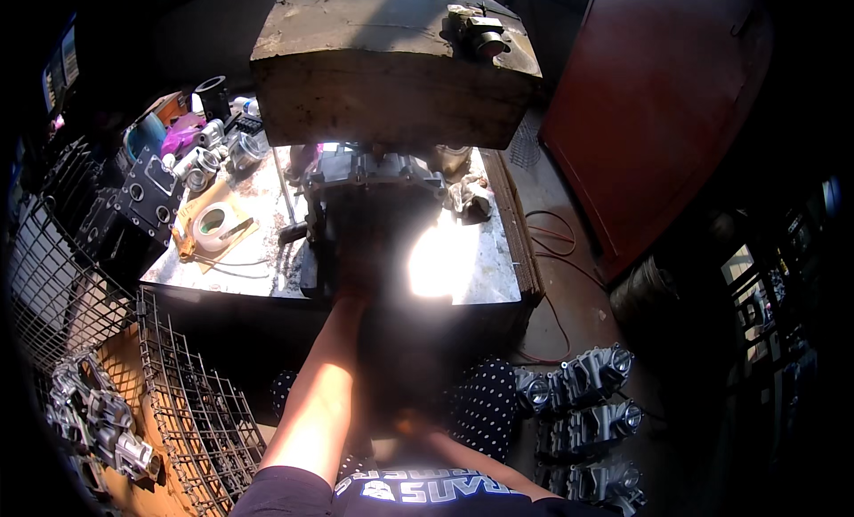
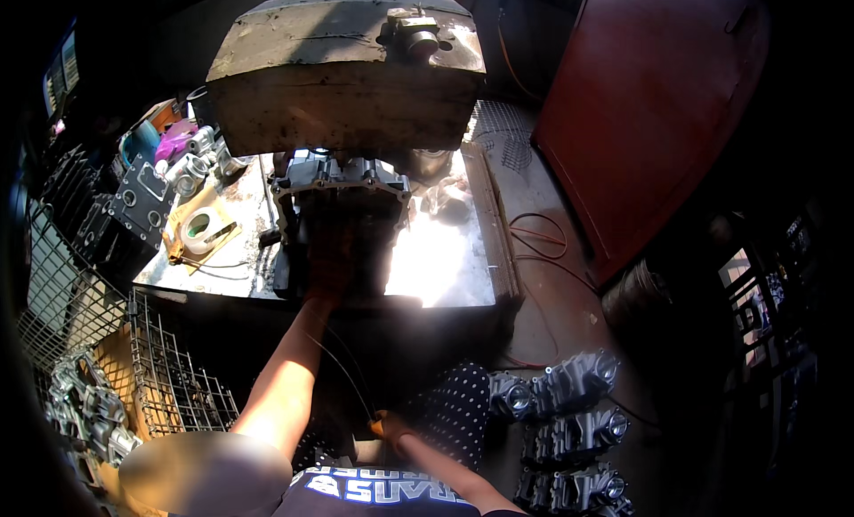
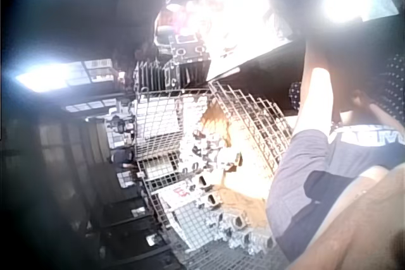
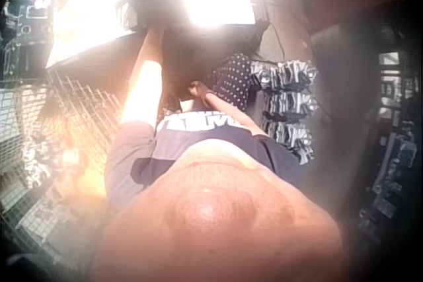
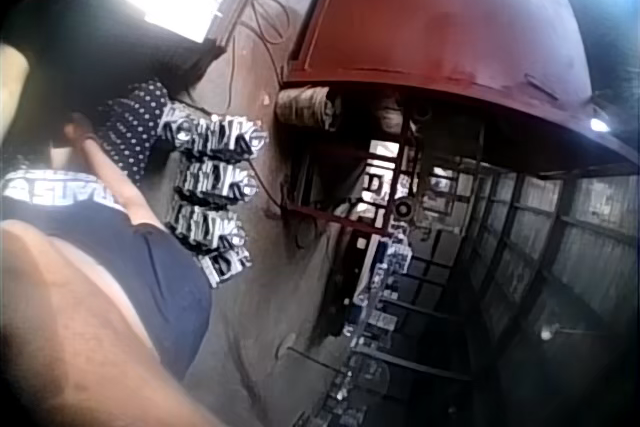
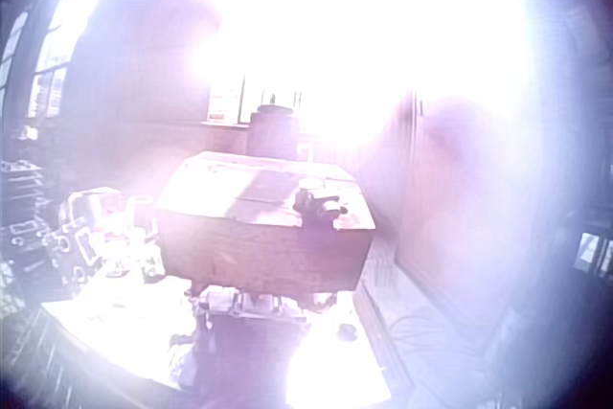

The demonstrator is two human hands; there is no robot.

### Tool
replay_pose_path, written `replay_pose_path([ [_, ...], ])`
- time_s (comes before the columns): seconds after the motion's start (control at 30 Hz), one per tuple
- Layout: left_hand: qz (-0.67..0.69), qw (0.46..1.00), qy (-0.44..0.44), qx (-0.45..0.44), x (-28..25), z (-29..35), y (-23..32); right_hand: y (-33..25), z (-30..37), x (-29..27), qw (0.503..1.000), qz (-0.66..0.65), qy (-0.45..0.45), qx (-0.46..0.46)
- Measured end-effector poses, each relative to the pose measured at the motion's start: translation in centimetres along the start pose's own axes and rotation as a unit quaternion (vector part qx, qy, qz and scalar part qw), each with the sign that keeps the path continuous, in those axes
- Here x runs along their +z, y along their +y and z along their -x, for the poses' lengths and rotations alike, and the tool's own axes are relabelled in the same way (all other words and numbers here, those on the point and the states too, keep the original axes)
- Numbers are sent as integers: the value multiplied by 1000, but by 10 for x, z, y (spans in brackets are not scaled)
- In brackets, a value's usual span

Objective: The person holds a metal component inside a cleaning machine, then removes it and places it into a wire storage cage.

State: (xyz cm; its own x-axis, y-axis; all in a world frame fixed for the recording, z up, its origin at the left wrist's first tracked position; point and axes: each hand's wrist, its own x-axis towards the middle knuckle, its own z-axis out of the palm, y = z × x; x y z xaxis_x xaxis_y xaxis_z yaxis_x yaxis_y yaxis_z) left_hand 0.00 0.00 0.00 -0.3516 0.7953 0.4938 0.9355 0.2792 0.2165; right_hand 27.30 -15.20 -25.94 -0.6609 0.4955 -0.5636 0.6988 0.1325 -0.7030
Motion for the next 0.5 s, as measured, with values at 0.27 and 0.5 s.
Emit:
replay_pose_path([
  [0.27,-39,996,73,30,14,1,-9,-9,5,2,999,2,40,-2],
  [0.5,-127,990,45,46,19,6,-11,-4,6,7,995,-8,85,-50],
])
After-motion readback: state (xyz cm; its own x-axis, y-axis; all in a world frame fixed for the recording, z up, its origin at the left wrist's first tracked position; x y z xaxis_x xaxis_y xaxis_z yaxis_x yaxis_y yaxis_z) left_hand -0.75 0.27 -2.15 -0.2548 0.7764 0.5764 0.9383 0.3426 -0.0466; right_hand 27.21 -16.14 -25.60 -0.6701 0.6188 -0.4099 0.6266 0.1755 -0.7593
